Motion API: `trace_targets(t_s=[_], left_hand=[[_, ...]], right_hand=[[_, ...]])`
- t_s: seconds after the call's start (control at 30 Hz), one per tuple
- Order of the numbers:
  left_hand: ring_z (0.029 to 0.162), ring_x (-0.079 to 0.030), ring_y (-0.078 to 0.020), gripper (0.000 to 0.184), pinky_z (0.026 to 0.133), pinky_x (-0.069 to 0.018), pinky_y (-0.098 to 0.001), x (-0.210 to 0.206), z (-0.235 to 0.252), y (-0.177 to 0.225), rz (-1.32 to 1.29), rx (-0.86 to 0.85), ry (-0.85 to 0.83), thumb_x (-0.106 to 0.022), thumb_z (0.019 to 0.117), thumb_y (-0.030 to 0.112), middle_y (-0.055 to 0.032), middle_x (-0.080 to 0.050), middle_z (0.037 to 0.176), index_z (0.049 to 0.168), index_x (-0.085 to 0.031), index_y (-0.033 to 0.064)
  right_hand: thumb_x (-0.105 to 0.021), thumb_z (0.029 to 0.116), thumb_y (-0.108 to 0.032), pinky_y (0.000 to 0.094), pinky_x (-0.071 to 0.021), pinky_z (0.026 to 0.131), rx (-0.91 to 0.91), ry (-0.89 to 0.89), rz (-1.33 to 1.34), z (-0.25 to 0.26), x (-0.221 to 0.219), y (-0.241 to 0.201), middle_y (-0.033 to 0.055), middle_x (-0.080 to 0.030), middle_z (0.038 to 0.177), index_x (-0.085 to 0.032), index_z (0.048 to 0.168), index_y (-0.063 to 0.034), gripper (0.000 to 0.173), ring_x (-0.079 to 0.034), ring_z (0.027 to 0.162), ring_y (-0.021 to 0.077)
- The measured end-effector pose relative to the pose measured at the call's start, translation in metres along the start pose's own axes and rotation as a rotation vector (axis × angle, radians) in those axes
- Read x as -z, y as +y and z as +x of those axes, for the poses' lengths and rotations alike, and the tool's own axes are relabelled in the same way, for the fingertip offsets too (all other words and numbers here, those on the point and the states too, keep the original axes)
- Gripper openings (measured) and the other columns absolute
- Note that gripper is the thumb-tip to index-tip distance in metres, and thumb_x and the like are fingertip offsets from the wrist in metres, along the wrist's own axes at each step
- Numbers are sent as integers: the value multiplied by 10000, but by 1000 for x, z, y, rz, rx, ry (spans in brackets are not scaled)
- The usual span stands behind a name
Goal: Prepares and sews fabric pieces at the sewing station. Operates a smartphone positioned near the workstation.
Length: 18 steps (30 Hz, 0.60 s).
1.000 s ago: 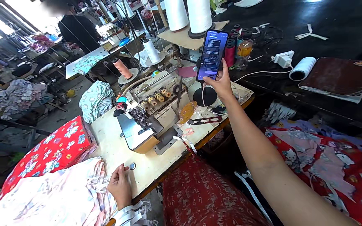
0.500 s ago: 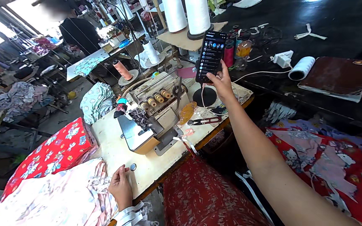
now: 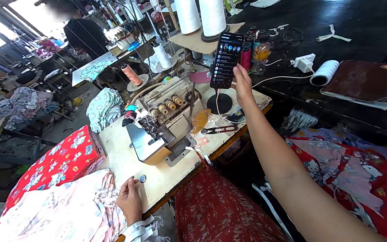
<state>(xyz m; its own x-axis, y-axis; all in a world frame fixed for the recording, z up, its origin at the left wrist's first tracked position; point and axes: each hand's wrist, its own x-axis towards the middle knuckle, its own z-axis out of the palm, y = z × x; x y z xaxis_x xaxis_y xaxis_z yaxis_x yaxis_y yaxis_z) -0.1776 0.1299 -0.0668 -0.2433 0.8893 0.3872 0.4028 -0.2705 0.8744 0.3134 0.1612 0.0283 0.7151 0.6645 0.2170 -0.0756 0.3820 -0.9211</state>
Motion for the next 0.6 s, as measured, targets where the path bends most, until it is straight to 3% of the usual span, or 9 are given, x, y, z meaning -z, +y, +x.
trace_targets(t_s=[0.13, 0.27, 0.5, 0.6], left_hand=[[741, -617, 94, 237, 730, -500, -92, 1, 0, -1, 8, 4, -7, -530, 1041, 98, 28, -691, 803, 1015, -677, -85], [742, -622, 92, 245, 728, -503, -93, 1, 0, -1, 6, 6, -5, -519, 1045, 99, 27, -695, 810, 1015, -681, -82], [728, -613, 99, 241, 715, -496, -88, 0, 0, -1, 7, 2, -5, -526, 1041, 97, 33, -690, 795, 1000, -681, -82], [729, -611, 100, 238, 717, -493, -86, 1, 0, -2, 10, 5, -3, -527, 1042, 97, 33, -689, 803, 1009, -681, -81]], right_hand=[[-576, 1034, -182, 392, -563, 929, 15, -13, -4, 1, -1, 1, 199, -512, 1430, -376, 1545, -55, 564, -625, 1178, 252], [-601, 1024, -179, 379, -563, 919, 12, -18, 4, 1, -3, 0, 205, -520, 1422, -342, 1562, -56, 609, -628, 1171, 244], [-658, 999, -185, 339, -571, 867, 30, 12, -18, 2, -6, 0, 188, -585, 1286, -406, 1504, -17, 589, -653, 1072, 202], [-625, 1021, -194, 344, -563, 867, 23, 25, -16, 2, -7, 0, 187, -586, 1286, -421, 1488, -14, 541, -647, 1074, 205]])
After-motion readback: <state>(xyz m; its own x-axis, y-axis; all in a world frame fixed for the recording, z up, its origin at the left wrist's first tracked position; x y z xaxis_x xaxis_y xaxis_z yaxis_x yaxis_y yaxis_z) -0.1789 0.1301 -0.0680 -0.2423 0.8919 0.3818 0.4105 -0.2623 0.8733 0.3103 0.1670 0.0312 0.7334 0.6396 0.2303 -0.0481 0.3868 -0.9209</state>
